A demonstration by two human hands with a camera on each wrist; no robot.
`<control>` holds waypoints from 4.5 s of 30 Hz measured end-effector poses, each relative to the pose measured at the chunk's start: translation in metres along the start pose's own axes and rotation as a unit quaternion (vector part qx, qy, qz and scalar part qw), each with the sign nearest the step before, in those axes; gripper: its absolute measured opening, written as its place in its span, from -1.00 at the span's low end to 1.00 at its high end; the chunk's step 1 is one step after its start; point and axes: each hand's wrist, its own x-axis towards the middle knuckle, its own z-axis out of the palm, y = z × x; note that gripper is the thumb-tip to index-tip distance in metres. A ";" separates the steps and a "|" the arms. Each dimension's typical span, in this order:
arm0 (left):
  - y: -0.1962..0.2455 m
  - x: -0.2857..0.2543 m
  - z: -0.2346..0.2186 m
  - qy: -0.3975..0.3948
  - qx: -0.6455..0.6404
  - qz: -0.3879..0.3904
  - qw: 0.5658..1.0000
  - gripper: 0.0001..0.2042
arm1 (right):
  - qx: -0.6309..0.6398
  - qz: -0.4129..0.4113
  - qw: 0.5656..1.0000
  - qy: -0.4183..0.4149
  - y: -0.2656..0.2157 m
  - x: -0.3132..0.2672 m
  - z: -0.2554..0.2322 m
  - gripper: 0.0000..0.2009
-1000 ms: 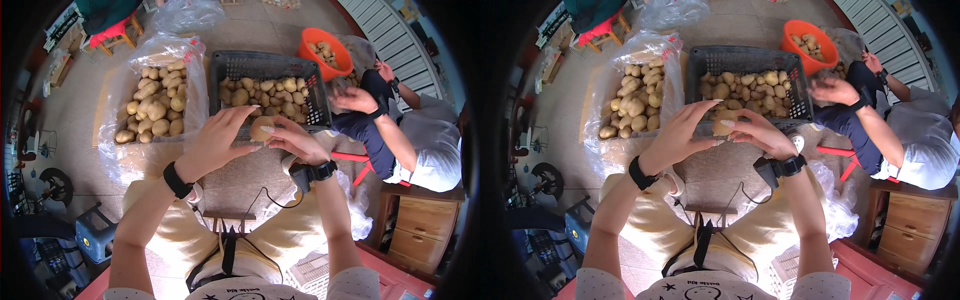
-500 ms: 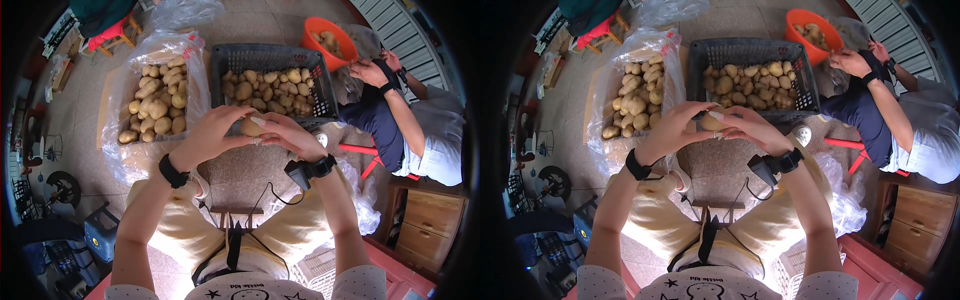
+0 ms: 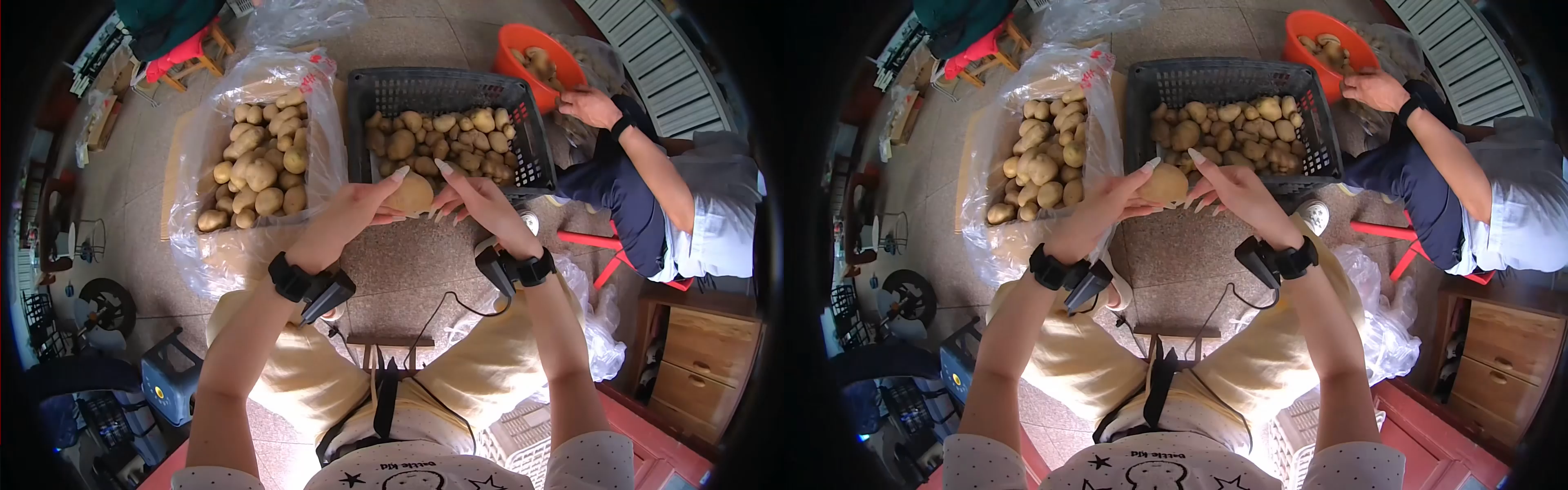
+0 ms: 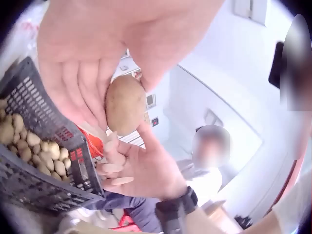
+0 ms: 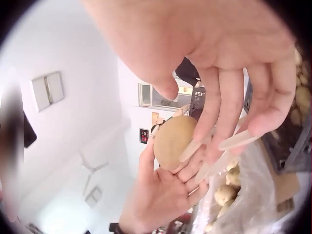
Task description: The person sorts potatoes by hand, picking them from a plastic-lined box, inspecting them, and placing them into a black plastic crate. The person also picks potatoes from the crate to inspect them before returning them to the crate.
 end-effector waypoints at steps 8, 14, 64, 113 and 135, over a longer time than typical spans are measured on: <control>0.002 -0.004 0.010 -0.011 -0.083 -0.033 0.996 -0.42 | -0.042 -0.263 0.961 0.075 0.007 0.008 0.000 -0.71; -0.006 0.002 0.007 0.013 -0.068 -0.025 0.997 -0.44 | -0.171 -0.350 0.918 0.075 0.006 -0.002 0.016 -0.50; 0.002 -0.016 -0.084 0.381 0.482 0.215 0.759 -0.51 | 0.113 0.050 0.984 -0.130 0.014 0.008 0.031 -0.28; 0.025 -0.034 -0.006 0.091 0.598 0.250 0.756 -0.77 | -0.336 -0.210 0.909 0.126 0.048 -0.003 0.027 -0.79; 0.026 -0.046 -0.008 0.092 0.599 0.261 0.751 -0.69 | -0.298 -0.122 0.940 0.108 0.061 0.023 0.022 -0.78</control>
